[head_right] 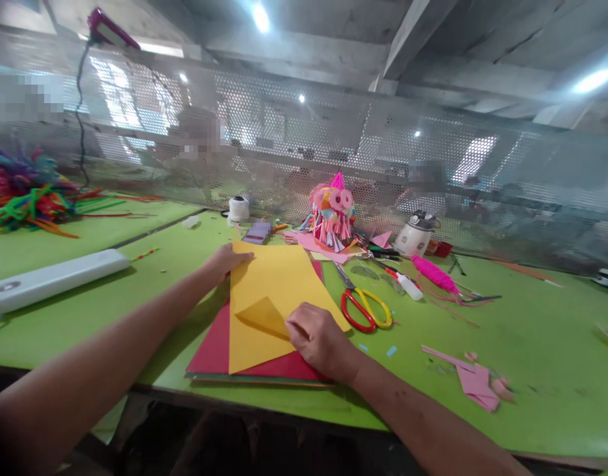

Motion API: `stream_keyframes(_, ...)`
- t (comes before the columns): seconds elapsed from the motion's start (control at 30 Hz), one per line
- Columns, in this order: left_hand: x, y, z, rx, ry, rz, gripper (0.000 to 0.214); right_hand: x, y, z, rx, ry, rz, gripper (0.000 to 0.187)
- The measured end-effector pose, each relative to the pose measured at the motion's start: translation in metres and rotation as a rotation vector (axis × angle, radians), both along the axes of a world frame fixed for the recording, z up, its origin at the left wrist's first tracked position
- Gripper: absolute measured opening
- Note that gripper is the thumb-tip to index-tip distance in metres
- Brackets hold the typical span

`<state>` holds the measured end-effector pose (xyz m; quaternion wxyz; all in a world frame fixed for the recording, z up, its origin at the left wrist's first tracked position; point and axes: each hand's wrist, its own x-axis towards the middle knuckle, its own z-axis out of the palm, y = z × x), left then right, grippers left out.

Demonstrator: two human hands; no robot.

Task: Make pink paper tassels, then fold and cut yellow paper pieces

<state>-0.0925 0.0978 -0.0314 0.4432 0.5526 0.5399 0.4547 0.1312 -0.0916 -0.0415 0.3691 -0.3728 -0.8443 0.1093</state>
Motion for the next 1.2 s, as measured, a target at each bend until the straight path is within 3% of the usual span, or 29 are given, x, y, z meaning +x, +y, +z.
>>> stream_keyframes(0.13, -0.028, 0.002, 0.024, -0.095, 0.169, -0.080, 0.035, 0.006, 0.001, 0.001, -0.229, 0.174, -0.116, 0.018)
stream_keyframes(0.2, -0.045, 0.005, 0.041, -0.079, 0.301, -0.002, 0.052, 0.007, 0.000, 0.003, -0.288, 0.194, -0.109, 0.019)
stream_keyframes(0.27, -0.057, 0.007, 0.056, 0.047, 0.468, 0.152, 0.057, 0.006, -0.002, 0.006, -0.303, 0.195, -0.091, 0.018)
stream_keyframes(0.33, -0.055, 0.007, 0.063, 0.307, 0.649, 0.303, 0.044, 0.003, -0.004, 0.008, -0.310, 0.179, -0.067, 0.018)
stream_keyframes(0.37, -0.049, 0.005, 0.063, 0.427, 0.683, 0.310, 0.038, 0.002, -0.004, 0.009, -0.315, 0.170, -0.055, 0.018)
stream_keyframes(0.43, -0.030, 0.000, 0.055, 0.558, 0.620, 0.160, 0.031, 0.000, -0.005, 0.009, -0.329, 0.166, -0.040, 0.019)
stream_keyframes(0.5, -0.008, -0.004, 0.039, 0.567, 0.552, -0.165, 0.029, 0.000, -0.005, 0.008, -0.335, 0.189, -0.050, 0.021)
stream_keyframes(0.6, 0.010, -0.009, 0.018, 0.465, 0.556, -0.508, 0.037, 0.003, -0.001, 0.006, -0.324, 0.239, -0.116, 0.023)
stream_keyframes(0.67, 0.011, -0.011, 0.013, 0.338, 0.546, -0.636, 0.048, 0.006, 0.003, 0.006, -0.314, 0.264, -0.178, 0.024)
stream_keyframes(0.77, 0.004, -0.014, 0.016, 0.160, 0.377, -0.698, 0.069, 0.012, 0.011, 0.007, -0.267, 0.254, -0.278, 0.025)
stream_keyframes(0.87, 0.001, -0.016, 0.020, 0.102, 0.303, -0.727, 0.078, 0.019, 0.024, 0.008, -0.227, 0.147, -0.394, 0.023)
stream_keyframes(1.03, 0.006, -0.016, 0.014, 0.172, 0.388, -0.695, 0.082, 0.023, 0.043, 0.012, -0.258, -0.213, -0.610, 0.021)
stream_keyframes(1.13, 0.009, -0.020, 0.013, 0.254, 0.491, -0.703, 0.074, 0.018, 0.051, 0.015, -0.200, -0.458, -0.638, 0.022)
stream_keyframes(1.2, 0.012, -0.025, 0.016, 0.332, 0.635, -0.697, 0.063, 0.012, 0.055, 0.013, -0.167, -0.513, -0.636, 0.022)
